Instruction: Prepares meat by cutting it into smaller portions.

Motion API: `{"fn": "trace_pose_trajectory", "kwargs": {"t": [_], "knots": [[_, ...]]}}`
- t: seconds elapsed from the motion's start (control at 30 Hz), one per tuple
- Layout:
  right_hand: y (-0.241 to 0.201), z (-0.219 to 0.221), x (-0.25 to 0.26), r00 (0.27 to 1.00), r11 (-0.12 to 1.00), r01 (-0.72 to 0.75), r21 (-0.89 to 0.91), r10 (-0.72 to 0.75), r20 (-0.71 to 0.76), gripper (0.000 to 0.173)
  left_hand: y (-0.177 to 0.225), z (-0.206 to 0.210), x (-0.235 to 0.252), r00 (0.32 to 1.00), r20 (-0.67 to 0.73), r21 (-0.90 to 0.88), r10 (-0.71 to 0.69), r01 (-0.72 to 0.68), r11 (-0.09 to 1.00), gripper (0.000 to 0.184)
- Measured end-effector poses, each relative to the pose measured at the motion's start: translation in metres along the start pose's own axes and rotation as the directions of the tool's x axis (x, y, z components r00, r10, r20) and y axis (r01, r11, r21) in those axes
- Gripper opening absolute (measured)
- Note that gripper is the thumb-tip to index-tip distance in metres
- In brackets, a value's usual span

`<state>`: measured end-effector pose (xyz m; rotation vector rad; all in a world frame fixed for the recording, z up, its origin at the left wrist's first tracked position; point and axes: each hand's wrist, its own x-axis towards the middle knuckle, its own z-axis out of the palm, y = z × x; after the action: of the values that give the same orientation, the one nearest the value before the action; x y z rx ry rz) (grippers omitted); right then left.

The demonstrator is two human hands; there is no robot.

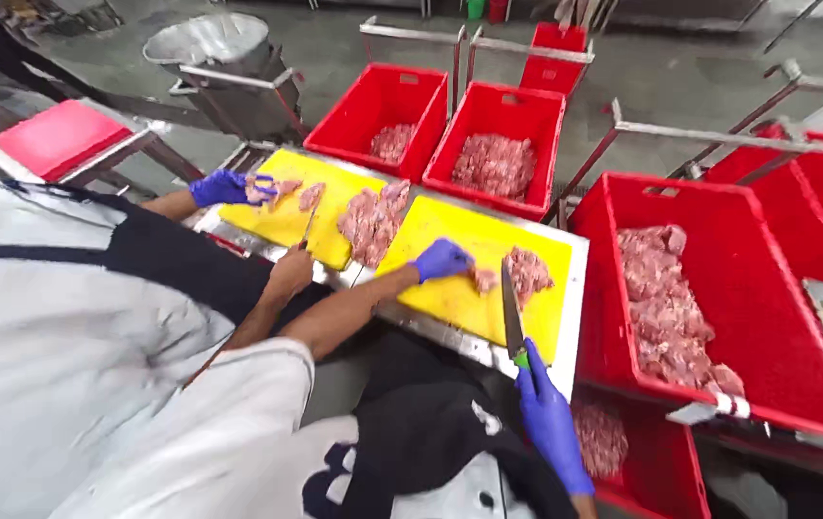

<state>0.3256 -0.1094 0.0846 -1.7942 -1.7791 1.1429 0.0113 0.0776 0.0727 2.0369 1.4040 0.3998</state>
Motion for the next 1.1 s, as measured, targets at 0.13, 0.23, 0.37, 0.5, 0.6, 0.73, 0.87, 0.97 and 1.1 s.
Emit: {"fn": "trace_pose_trajectory", "kwargs": {"t": [0.13, 0.23, 0.37, 0.5, 0.6, 0.73, 0.87, 0.97, 1.1], "knots": [[0.013, 0.006, -0.003, 0.997, 0.998, 0.065, 0.022, -0.064, -0.038, 0.053, 0.014, -0.047, 0.036, 0.999, -0.039, -0.009, 0.014, -0.014, 1.000, 0.021], [-0.004, 0.014, 0.010, 0.977, 0.987, 0.153, -0.044, -0.144, 0.154, 0.051, 0.024, -0.087, 0.060, 0.995, -0.096, -0.009, 0.006, -0.006, 1.000, 0.024], [-0.030, 0.040, 0.048, 0.886, 0.959, 0.269, -0.089, -0.210, 0.413, 0.050, 0.041, -0.124, 0.080, 0.988, -0.142, 0.062, 0.067, -0.058, 0.996, 0.023], [-0.003, 0.016, 0.080, 0.983, 0.993, 0.099, -0.070, -0.087, 0.162, 0.050, 0.069, -0.151, 0.082, 0.932, -0.253, 0.079, 0.258, -0.246, 0.966, 0.020], [0.006, -0.015, 0.089, 0.997, 0.998, -0.041, -0.043, 0.044, 0.062, 0.051, 0.075, -0.134, 0.063, 0.868, -0.273, 0.106, 0.416, -0.403, 0.909, 0.019], [-0.016, -0.029, 0.071, 0.997, 0.997, 0.005, 0.076, 0.001, -0.078, 0.053, 0.030, -0.021, 0.000, 0.940, -0.076, 0.226, 0.332, -0.308, 0.924, 0.025], [-0.031, -0.004, 0.051, 0.996, 0.983, 0.084, 0.163, -0.080, -0.028, 0.058, -0.017, 0.072, -0.060, 0.934, -0.217, 0.198, 0.285, -0.244, 0.950, 0.030], [-0.003, 0.029, 0.047, 0.977, 0.964, -0.043, 0.262, -0.014, 0.211, 0.055, -0.015, 0.081, -0.064, 0.928, -0.256, 0.234, 0.270, -0.211, 0.949, 0.030], [-0.012, 0.035, 0.049, 0.998, 0.999, 0.031, 0.010, -0.032, 0.045, 0.054, -0.017, 0.077, -0.058, 0.930, -0.245, 0.268, 0.272, -0.205, 0.941, 0.028]]}}
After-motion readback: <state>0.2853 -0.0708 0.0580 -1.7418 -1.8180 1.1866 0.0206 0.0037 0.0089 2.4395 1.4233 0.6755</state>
